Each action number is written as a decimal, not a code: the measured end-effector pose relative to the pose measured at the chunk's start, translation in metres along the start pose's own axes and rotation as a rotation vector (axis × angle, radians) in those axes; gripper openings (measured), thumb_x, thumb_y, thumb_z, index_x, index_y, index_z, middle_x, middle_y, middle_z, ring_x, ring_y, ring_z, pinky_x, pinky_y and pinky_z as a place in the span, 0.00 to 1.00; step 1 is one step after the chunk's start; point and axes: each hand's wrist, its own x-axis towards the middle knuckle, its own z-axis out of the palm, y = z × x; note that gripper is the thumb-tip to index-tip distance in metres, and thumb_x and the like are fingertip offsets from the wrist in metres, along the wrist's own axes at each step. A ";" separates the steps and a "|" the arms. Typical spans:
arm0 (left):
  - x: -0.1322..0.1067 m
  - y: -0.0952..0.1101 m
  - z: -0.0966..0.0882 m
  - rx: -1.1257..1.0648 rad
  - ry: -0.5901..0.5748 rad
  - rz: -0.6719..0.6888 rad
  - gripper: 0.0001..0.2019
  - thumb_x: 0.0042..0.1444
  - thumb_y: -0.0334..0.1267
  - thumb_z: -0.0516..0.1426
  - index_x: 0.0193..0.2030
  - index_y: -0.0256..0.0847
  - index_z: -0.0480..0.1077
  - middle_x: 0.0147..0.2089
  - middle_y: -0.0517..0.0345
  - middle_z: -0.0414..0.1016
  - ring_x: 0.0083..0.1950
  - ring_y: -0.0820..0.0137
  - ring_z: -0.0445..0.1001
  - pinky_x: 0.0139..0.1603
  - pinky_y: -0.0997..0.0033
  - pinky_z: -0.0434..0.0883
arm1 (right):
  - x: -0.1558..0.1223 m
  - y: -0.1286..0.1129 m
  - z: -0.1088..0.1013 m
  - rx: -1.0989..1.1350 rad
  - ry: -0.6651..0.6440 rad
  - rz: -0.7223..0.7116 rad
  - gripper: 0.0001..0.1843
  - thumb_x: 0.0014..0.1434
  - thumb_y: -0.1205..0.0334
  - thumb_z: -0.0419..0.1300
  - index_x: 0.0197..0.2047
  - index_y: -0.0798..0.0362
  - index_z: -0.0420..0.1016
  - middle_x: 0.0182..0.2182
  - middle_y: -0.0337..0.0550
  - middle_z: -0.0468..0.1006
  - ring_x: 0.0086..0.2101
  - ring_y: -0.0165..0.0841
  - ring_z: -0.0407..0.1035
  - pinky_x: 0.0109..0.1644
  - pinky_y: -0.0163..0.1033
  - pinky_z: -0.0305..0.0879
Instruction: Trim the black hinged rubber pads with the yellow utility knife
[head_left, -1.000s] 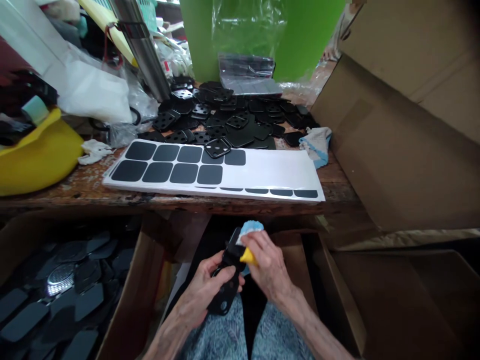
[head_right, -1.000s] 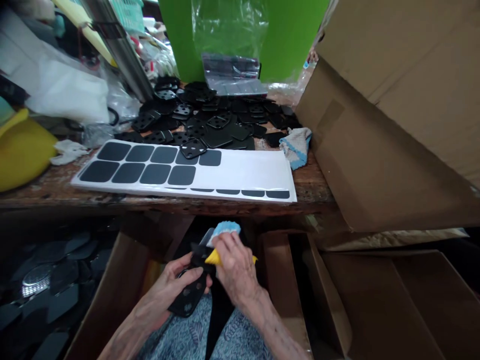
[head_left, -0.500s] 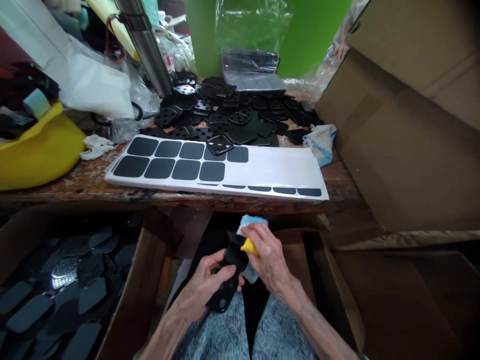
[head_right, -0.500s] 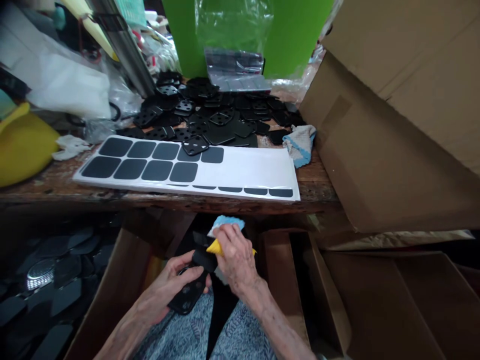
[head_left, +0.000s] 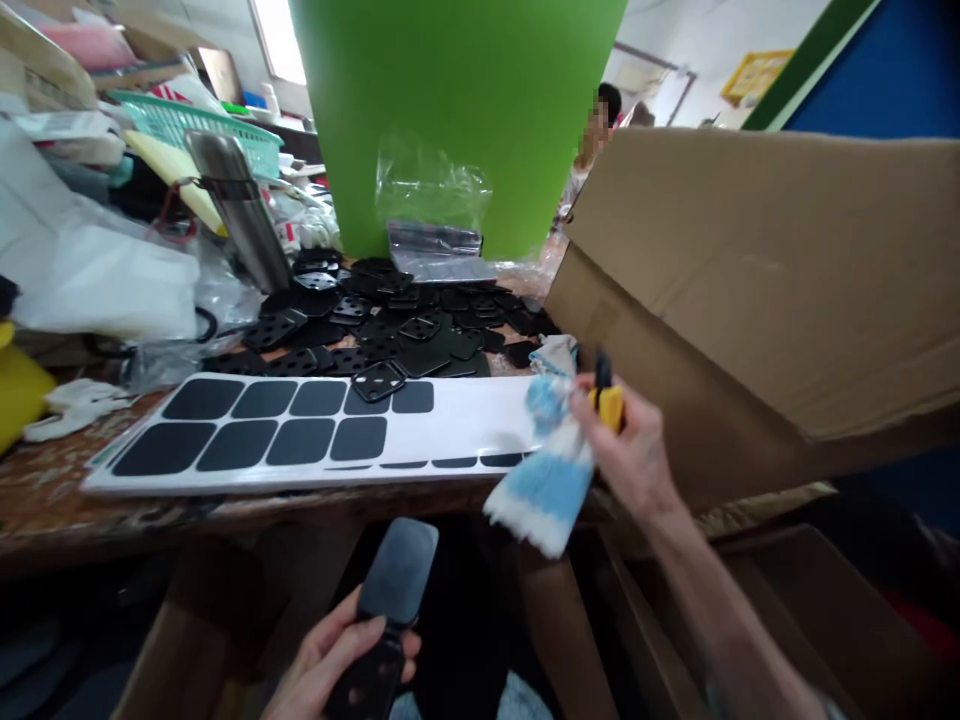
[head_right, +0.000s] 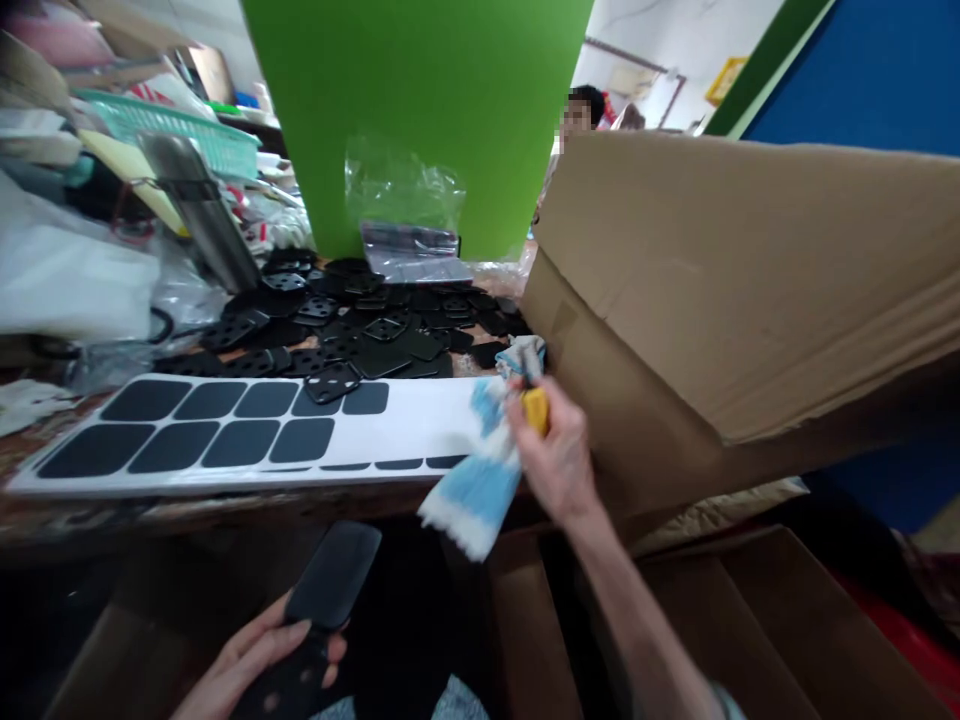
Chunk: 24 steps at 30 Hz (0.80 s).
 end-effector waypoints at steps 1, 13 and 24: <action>-0.003 0.002 0.004 0.007 -0.024 0.023 0.17 0.43 0.41 0.62 0.40 0.37 0.70 0.29 0.51 0.78 0.29 0.65 0.75 0.34 0.69 0.69 | 0.023 0.008 -0.006 -0.152 0.110 -0.067 0.13 0.59 0.57 0.51 0.41 0.56 0.70 0.25 0.39 0.70 0.24 0.29 0.63 0.28 0.33 0.61; -0.017 0.009 0.003 0.039 -0.239 0.192 0.08 0.51 0.36 0.55 0.37 0.35 0.68 0.28 0.49 0.76 0.28 0.68 0.73 0.31 0.71 0.67 | -0.083 -0.028 0.048 0.406 -0.528 0.185 0.12 0.58 0.54 0.54 0.40 0.52 0.70 0.29 0.41 0.72 0.28 0.30 0.65 0.30 0.33 0.61; -0.028 0.014 -0.014 -0.357 -0.478 0.352 0.28 0.48 0.37 0.56 0.58 0.48 0.58 0.52 0.51 0.70 0.52 0.49 0.69 0.47 0.55 0.67 | -0.144 -0.032 0.094 1.125 -0.485 0.961 0.18 0.49 0.54 0.64 0.39 0.55 0.64 0.18 0.35 0.68 0.16 0.21 0.56 0.17 0.26 0.50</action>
